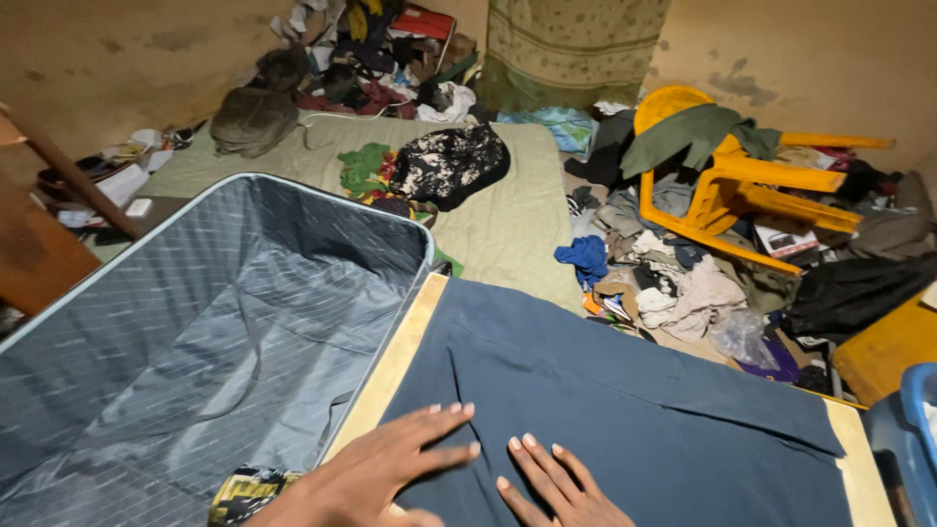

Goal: The person takes a pair of trousers from a bin, spreads them on a table, and folds them into a tight roll by hand before placing them into a suitcase.

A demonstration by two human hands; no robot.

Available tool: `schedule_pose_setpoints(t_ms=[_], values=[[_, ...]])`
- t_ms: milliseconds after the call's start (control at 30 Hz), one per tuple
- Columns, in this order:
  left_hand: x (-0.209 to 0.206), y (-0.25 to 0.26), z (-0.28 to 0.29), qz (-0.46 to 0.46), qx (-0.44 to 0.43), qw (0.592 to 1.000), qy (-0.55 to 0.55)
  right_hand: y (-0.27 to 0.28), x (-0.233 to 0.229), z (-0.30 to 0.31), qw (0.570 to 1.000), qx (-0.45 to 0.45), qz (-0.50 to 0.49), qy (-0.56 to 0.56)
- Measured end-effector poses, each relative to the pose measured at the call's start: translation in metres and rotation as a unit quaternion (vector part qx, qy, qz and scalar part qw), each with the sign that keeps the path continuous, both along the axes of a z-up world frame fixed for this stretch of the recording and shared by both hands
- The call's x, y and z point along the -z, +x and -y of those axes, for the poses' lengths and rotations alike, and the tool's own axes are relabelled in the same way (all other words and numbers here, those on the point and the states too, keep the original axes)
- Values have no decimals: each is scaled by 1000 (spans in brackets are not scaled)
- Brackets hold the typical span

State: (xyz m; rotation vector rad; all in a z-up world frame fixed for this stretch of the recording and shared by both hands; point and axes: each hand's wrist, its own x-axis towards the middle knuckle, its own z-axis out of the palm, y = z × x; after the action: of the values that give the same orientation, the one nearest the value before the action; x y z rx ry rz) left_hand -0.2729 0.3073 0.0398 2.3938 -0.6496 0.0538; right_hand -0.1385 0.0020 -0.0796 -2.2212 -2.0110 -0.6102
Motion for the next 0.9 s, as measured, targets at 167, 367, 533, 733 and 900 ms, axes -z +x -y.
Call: schedule_pose_setpoints(t_ms=[167, 367, 533, 733, 900], values=[[16, -25, -20, 12, -16, 1000, -7, -4, 9, 17, 1000, -8, -14, 11], [15, -16, -23, 43, -86, 995, -31, -14, 25, 37, 991, 25, -42, 123], [-17, -5, -21, -88, -114, 990, -9, -6, 61, 70, 959, 83, -22, 270], [-16, 0, -29, -70, -43, 996, 22, 40, 86, 197, 935, 198, -295, 0], [6, 10, -37, 85, 11, 990, -111, 43, 27, 267, 970, 132, -201, 28]])
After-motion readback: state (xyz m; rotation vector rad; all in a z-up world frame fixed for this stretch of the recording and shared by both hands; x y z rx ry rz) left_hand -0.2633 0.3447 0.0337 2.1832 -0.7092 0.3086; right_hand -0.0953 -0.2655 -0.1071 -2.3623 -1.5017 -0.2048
